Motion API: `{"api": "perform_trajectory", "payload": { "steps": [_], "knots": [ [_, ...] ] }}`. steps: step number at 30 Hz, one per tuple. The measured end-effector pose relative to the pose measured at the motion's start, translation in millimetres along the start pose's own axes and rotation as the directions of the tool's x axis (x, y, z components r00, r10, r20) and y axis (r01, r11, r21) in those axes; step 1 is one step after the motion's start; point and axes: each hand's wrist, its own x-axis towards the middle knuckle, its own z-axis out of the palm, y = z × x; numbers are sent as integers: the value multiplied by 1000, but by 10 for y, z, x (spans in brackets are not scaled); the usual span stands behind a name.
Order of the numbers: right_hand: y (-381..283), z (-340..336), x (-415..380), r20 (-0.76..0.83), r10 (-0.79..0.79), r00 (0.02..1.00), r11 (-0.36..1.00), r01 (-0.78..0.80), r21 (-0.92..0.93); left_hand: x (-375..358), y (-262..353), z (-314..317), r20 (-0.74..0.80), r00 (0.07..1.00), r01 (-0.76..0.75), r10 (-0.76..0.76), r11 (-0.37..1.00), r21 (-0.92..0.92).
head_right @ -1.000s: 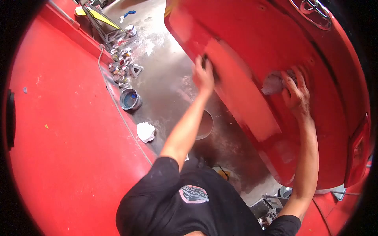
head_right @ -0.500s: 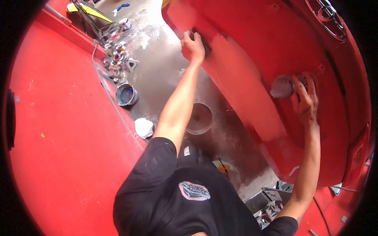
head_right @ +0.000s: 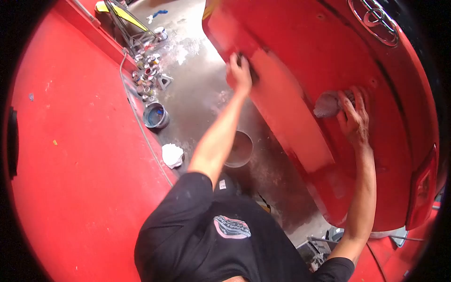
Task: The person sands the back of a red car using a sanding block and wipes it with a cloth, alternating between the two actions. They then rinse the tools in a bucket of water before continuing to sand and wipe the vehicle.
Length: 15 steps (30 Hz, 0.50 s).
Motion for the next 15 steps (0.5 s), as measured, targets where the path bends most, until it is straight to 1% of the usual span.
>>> {"api": "perform_trajectory", "payload": {
  "steps": [1,2,3,4,5,6,7,8,9,10,11,12,13,14,15],
  "knots": [
    [-8,-16,29,-4,-16,1000,1000,16,-16,-284,-183,68,-73,994,-89,83,993,-78],
    [-17,-37,29,3,-32,999,999,32,-32,-782,-397,83,-82,987,-146,140,987,-64],
    [-30,-55,48,-8,-30,1000,999,30,-41,-1072,-397,45,-93,975,-210,204,976,-59],
    [-40,-85,68,-23,-82,996,994,80,-71,-1013,-352,116,-97,973,-216,209,974,-72],
    [-14,-102,93,-37,-137,990,985,133,-107,-866,-297,201,-132,962,-252,238,962,-108],
    [34,-50,66,-28,-127,992,987,123,-108,-720,-233,210,-168,952,-278,254,951,-134],
    [77,-19,68,-31,-136,990,985,132,-110,-445,-33,188,-117,978,-188,174,974,-124],
    [93,10,57,-19,-104,994,992,103,-77,-125,202,133,-65,994,-93,86,990,-105],
    [54,23,-11,12,-70,997,997,70,-32,70,237,87,-77,984,-173,162,971,-162],
    [-28,1,-24,27,-73,997,997,73,-19,62,206,81,-80,987,-148,137,976,-159],
    [-92,-40,36,21,-20,1000,1000,20,11,80,238,111,-89,988,-143,130,976,-165],
    [-141,-80,48,23,35,999,998,-36,42,-135,170,104,-81,989,-136,124,978,-157],
    [-132,-91,52,16,32,999,998,-33,44,-446,70,91,-82,989,-136,125,979,-153],
    [-100,-100,83,6,-23,1000,1000,23,-18,-755,-102,174,-178,963,-234,204,956,-174],
    [-79,-109,92,4,-70,998,994,70,-83,-996,-373,312,-217,928,-342,304,924,-171]
  ]
}}
